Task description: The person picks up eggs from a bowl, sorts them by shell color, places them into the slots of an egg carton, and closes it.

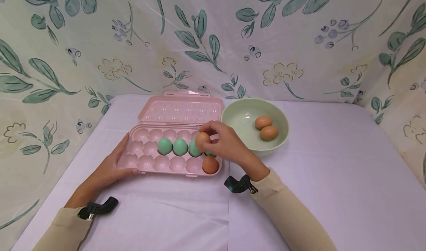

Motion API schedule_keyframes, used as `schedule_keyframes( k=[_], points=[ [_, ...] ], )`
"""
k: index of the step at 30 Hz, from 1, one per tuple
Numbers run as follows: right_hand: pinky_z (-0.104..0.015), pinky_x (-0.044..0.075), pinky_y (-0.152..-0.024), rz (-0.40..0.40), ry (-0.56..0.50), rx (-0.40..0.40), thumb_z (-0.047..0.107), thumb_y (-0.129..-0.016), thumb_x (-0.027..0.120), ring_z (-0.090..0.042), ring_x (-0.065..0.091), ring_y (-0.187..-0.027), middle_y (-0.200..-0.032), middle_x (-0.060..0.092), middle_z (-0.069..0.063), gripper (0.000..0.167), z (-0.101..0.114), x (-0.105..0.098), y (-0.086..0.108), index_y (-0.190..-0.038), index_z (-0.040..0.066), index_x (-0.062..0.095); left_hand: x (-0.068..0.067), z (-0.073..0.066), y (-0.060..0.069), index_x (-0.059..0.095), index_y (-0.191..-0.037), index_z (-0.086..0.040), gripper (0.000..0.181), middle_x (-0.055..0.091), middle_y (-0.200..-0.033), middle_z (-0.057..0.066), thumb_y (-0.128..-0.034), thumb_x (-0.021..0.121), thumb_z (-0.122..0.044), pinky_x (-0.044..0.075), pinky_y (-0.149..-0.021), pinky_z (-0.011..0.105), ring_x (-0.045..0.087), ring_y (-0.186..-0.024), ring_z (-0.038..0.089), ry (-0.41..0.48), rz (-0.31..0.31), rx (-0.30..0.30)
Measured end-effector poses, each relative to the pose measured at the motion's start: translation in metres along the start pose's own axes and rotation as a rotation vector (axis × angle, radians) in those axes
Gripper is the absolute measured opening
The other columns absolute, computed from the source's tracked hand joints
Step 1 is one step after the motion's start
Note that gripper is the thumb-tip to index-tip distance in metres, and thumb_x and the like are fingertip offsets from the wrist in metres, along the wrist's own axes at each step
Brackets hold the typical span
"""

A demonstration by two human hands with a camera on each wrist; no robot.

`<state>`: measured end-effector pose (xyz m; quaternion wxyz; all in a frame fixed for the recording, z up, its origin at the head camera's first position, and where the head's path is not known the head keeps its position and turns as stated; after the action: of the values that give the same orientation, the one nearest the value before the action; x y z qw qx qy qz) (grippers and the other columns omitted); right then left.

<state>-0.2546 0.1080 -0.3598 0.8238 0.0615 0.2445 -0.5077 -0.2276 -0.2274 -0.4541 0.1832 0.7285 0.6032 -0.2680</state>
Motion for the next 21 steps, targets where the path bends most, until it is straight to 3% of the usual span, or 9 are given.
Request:
schedule_keyframes(
  k=[21],
  points=[
    [-0.039, 0.051, -0.091, 0.085, 0.069, -0.084, 0.019, -0.083, 0.077, -0.015, 0.059, -0.104, -0.108, 0.063, 0.003, 0.032, 0.003, 0.017, -0.001, -0.112, 0.01, 0.064, -0.001, -0.001, 0.0, 0.0, -0.156, -0.031, 0.128, 0.007, -0.162, -0.006, -0.064, 0.088, -0.038, 0.018, -0.111, 0.063, 0.012, -0.147, 0.027, -0.002, -0.002, -0.012]
  ],
)
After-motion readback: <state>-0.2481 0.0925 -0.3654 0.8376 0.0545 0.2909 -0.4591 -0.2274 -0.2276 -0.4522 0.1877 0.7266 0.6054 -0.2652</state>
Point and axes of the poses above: each hand's wrist, its own y-axis away from the middle knuckle, its own x-axis out of the palm, z = x × y, the point moved 7 cm from there along -y, towards the middle knuckle
